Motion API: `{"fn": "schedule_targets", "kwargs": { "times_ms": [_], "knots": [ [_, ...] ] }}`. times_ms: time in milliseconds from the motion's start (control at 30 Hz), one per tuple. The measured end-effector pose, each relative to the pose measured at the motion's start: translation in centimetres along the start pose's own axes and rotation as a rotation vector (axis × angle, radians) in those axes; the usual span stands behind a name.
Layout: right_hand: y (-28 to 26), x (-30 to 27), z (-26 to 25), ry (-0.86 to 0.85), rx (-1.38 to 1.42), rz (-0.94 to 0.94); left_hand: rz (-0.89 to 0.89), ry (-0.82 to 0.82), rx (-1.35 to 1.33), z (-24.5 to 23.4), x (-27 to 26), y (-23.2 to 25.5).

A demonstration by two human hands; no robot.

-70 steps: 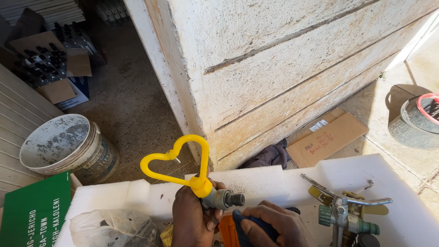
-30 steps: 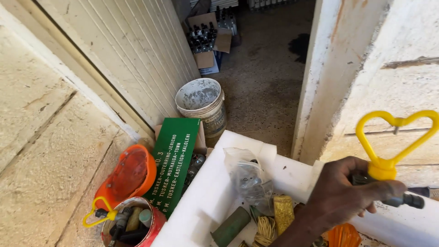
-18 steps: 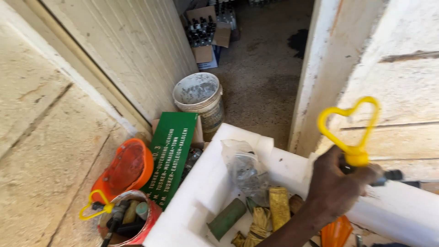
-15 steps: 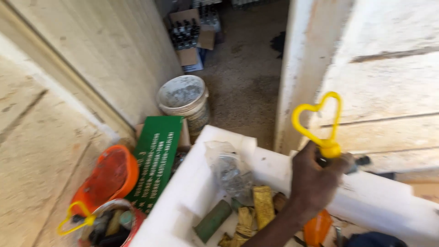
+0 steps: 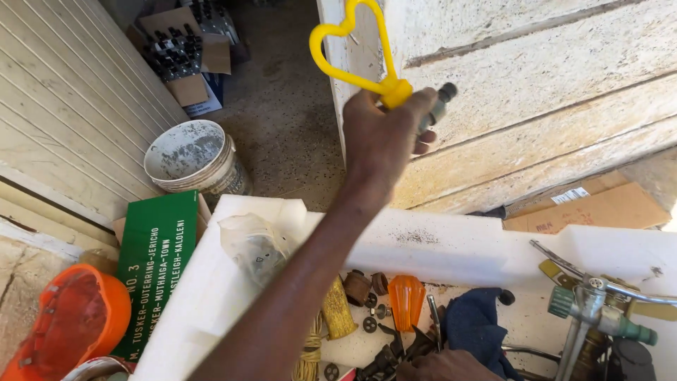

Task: The person is cleaning various types of sprinkler heads by wiping them down with a blue cloth to remove dirt or debris.

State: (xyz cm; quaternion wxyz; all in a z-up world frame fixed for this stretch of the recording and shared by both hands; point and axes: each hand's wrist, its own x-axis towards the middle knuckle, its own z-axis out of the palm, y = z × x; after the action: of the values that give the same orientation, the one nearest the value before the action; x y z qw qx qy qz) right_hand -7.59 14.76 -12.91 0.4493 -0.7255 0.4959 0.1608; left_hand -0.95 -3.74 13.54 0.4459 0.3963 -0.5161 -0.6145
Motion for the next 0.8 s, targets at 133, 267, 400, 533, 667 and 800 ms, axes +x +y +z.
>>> {"fn": "schedule_targets", "kwargs": {
  "times_ms": [133, 267, 400, 533, 667, 800],
  "knots": [
    [0.1, -0.2, 0.2, 0.014, 0.003, 0.0, -0.013, -0.02, 0.114, -3.9, 1.3, 0.9],
    [-3.6, -3.2, -2.4, 0.062, 0.049, 0.016, -0.03, -0.002, 0.304, -12.3, -0.3, 2.6],
    [-4.0, -3.5, -2.9, 0.045, 0.061, 0.035, -0.128, 0.299, 0.348, -23.6, -4.0, 4.0],
    [-4.5, -3.4, -3.9, -0.034, 0.08, 0.095, -0.033, 0.354, 0.805, -50.4, -5.4, -6.9],
    [-5.4, -3.1, -5.0, -0.152, 0.043, 0.248, 0.047, 0.906, 0.525, -60.0, -15.6, -15.9],
    [-4.6, -1.6, -3.1, -0.1, -0.036, 0.356, -0.281, 1.228, 0.739, -64.1, -21.9, -21.0]
  ]
}}
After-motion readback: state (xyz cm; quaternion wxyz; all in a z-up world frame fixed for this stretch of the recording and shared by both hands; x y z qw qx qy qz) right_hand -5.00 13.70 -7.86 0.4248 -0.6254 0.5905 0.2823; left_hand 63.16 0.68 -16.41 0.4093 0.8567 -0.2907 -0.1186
